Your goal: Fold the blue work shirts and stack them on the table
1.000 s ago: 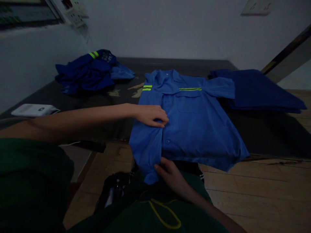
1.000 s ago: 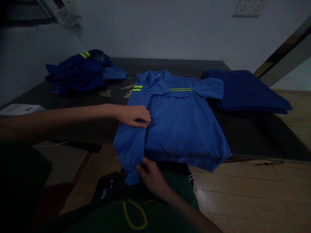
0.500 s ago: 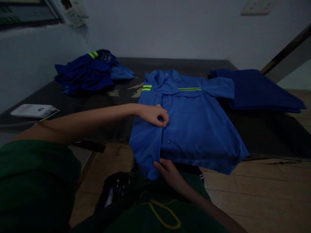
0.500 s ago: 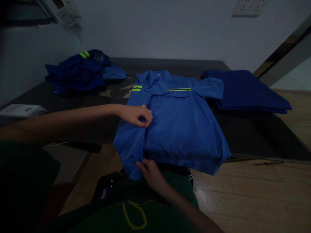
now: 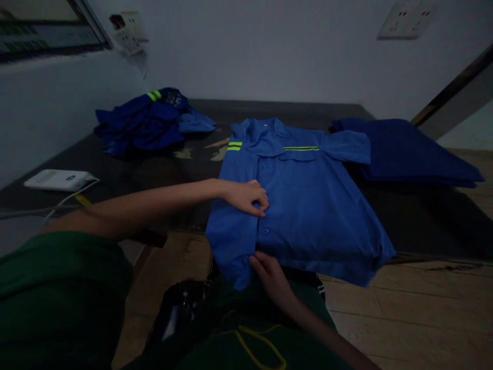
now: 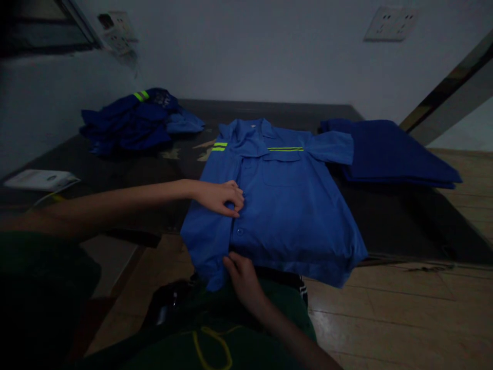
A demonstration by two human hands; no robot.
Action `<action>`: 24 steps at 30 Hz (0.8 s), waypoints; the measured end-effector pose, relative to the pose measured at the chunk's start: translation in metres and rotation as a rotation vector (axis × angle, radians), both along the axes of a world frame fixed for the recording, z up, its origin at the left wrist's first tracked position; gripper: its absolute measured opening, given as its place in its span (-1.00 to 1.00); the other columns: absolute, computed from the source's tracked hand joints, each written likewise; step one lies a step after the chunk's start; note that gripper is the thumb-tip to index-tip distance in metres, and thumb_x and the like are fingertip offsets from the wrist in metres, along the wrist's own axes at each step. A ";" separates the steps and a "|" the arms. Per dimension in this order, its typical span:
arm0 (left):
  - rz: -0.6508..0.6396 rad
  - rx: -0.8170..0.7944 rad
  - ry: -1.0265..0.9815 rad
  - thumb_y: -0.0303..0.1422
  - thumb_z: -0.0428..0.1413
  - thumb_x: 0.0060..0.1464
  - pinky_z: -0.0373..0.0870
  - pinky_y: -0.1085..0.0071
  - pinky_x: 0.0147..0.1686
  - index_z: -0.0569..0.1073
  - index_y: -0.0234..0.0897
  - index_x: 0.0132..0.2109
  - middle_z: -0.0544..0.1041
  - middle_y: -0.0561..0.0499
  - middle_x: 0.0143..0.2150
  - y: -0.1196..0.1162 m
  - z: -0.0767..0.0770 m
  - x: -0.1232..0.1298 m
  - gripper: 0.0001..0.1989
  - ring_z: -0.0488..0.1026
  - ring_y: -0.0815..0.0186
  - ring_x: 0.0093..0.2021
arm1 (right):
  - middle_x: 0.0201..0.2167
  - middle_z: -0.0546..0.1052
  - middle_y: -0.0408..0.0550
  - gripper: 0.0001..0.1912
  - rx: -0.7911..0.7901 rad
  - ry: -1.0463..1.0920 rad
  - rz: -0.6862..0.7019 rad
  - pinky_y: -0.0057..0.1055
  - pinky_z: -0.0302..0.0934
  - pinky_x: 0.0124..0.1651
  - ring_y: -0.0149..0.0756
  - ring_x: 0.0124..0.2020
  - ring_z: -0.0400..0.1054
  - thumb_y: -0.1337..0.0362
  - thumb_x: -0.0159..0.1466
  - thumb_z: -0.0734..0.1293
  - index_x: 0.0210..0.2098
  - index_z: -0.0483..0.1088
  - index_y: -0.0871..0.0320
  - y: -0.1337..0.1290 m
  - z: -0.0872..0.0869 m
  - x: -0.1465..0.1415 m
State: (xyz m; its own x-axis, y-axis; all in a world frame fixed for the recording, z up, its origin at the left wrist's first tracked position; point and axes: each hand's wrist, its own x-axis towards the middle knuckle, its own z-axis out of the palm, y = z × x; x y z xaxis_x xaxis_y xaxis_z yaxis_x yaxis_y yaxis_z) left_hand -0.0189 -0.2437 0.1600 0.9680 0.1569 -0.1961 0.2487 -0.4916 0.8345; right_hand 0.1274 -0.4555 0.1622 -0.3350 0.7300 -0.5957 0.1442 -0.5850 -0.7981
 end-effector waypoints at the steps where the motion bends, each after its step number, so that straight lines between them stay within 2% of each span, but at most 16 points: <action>1: 0.010 0.011 -0.004 -0.25 0.09 0.14 0.06 0.32 0.02 0.45 -0.20 -0.43 0.51 0.08 -0.41 -0.003 0.000 0.001 -0.78 0.41 0.29 -0.23 | -0.49 0.37 -0.15 -0.67 0.007 -0.010 -0.018 -0.46 0.13 -0.31 -0.36 -0.41 0.22 0.03 0.24 0.25 -0.44 0.34 0.18 0.001 -0.002 -0.001; 4: 0.133 0.044 -0.036 -0.23 0.04 0.20 0.06 0.28 0.09 0.47 -0.18 -0.29 0.52 0.03 -0.22 -0.007 0.001 -0.001 -0.82 0.39 0.25 -0.09 | -0.44 0.44 -0.12 -0.70 0.038 -0.073 -0.075 -0.45 0.15 -0.29 -0.33 -0.37 0.27 0.06 0.16 0.36 -0.37 0.41 0.20 0.004 -0.007 -0.003; 6: 0.309 0.083 -0.063 -0.23 -0.01 0.24 0.10 0.26 0.10 0.46 -0.19 -0.19 0.49 -0.02 -0.10 -0.007 -0.001 -0.010 -0.80 0.36 0.23 -0.01 | -0.50 0.42 -0.14 -0.68 0.056 -0.091 -0.070 -0.46 0.14 -0.32 -0.35 -0.41 0.26 0.05 0.19 0.34 -0.46 0.40 0.21 0.006 -0.009 -0.004; 8: 0.525 0.141 -0.051 -0.26 -0.04 0.25 0.16 0.24 0.11 0.44 -0.21 -0.12 0.46 -0.06 -0.04 -0.005 -0.006 -0.026 -0.79 0.33 0.21 0.04 | -0.56 0.39 -0.16 -0.62 0.070 -0.070 -0.025 -0.47 0.12 -0.36 -0.36 -0.45 0.24 0.04 0.25 0.26 -0.53 0.36 0.20 0.009 -0.007 -0.003; 10: 0.706 0.197 0.033 -0.30 -0.02 0.22 0.19 0.21 0.12 0.43 -0.23 -0.07 0.44 -0.09 0.00 -0.005 -0.015 -0.048 -0.79 0.32 0.18 0.07 | -0.54 0.42 -0.15 -0.61 0.095 -0.047 0.043 -0.47 0.12 -0.36 -0.35 -0.44 0.28 0.05 0.30 0.20 -0.50 0.38 0.19 0.013 -0.001 0.001; 12: 0.803 0.229 0.152 -0.32 0.00 0.19 0.19 0.18 0.16 0.41 -0.24 0.01 0.42 -0.12 0.06 -0.009 -0.025 -0.070 -0.73 0.30 0.15 0.11 | -0.49 0.47 -0.13 -0.66 0.132 -0.099 0.142 -0.46 0.12 -0.35 -0.32 -0.41 0.33 0.10 0.32 0.17 -0.41 0.42 0.17 0.019 0.010 0.007; 14: 0.816 0.237 0.243 -0.31 -0.01 0.20 0.16 0.16 0.20 0.36 -0.26 0.11 0.38 -0.15 0.15 -0.015 -0.033 -0.087 -0.64 0.27 0.13 0.18 | -0.47 0.52 -0.10 -0.72 0.160 -0.228 0.275 -0.44 0.09 -0.36 -0.29 -0.43 0.38 0.14 0.31 0.19 -0.36 0.45 0.13 0.029 0.025 0.017; 16: 0.784 0.239 0.297 -0.28 -0.02 0.22 0.11 0.16 0.24 0.31 -0.26 0.19 0.30 -0.17 0.25 -0.022 -0.037 -0.096 -0.58 0.21 0.12 0.25 | -0.54 0.51 -0.08 -0.71 0.181 -0.374 0.398 -0.41 0.04 -0.42 -0.27 -0.51 0.38 0.15 0.30 0.20 -0.44 0.45 0.09 0.044 0.040 0.026; 19: 0.729 0.257 0.351 -0.25 -0.04 0.24 0.06 0.14 0.27 0.29 -0.24 0.24 0.22 -0.17 0.32 -0.030 -0.040 -0.098 -0.55 0.15 0.10 0.30 | -0.58 0.51 -0.08 -0.69 0.294 -0.527 0.450 -0.40 -0.01 -0.45 -0.26 -0.54 0.38 0.12 0.31 0.20 -0.48 0.42 0.05 0.079 0.053 0.030; 21: 0.722 0.292 0.371 -0.21 -0.04 0.25 0.07 0.12 0.26 0.28 -0.22 0.25 0.22 -0.17 0.32 -0.032 -0.041 -0.095 -0.53 0.15 0.08 0.30 | -0.51 0.54 -0.08 -0.79 0.386 -0.611 0.435 -0.40 0.01 -0.42 -0.25 -0.48 0.41 0.13 0.31 0.23 -0.36 0.42 0.04 0.110 0.050 0.022; 24: 0.727 0.343 0.392 -0.16 -0.03 0.25 0.13 0.08 0.21 0.28 -0.13 0.26 0.24 -0.16 0.30 -0.030 -0.040 -0.090 -0.53 0.17 0.04 0.27 | -0.44 0.53 -0.06 -0.80 0.425 -0.701 0.423 -0.42 0.04 -0.38 -0.24 -0.41 0.41 0.14 0.28 0.30 -0.17 0.35 0.09 0.160 0.027 0.001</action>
